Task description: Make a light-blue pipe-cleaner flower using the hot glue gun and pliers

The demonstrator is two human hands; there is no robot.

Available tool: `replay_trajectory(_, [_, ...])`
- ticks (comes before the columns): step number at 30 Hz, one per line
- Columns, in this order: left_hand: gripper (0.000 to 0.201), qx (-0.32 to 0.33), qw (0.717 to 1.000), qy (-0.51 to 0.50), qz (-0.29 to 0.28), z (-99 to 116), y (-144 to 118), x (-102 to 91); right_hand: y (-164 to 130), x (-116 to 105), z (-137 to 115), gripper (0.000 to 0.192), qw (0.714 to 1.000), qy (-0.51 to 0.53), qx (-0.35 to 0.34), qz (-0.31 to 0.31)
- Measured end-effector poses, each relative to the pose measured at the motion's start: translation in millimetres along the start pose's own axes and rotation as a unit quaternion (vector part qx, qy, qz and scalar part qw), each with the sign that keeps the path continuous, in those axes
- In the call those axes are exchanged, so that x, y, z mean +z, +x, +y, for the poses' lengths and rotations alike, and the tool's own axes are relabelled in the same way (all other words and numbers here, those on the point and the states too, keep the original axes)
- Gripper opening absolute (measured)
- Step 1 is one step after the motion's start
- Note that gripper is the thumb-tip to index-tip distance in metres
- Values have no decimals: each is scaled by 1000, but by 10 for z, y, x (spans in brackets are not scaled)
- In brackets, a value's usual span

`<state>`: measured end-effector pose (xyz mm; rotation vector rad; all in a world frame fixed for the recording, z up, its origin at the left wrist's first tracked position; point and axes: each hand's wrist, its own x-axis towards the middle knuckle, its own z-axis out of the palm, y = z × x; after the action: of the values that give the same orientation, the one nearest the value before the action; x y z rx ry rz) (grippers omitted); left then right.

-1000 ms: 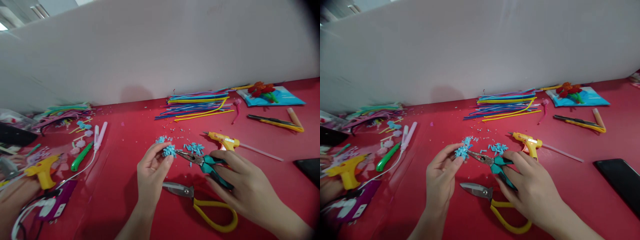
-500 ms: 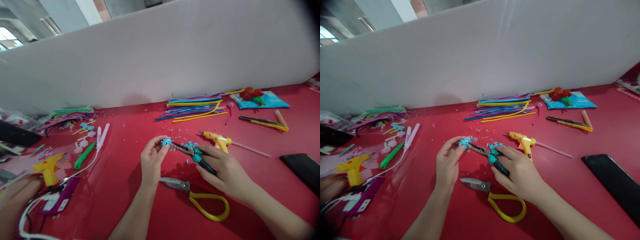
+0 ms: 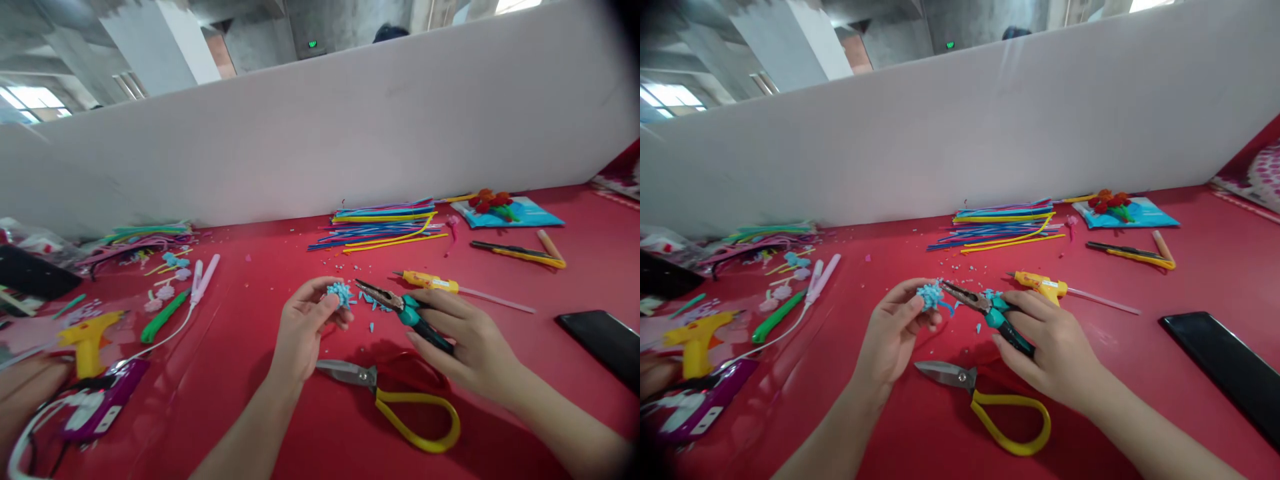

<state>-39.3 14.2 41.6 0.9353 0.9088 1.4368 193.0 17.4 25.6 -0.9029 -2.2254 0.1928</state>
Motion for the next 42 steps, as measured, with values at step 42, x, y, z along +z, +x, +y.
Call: replay_trajectory(42, [26,178,923,342,-18,-4,-223,-27,-65,-120,-98,11,980,-162,-110,24])
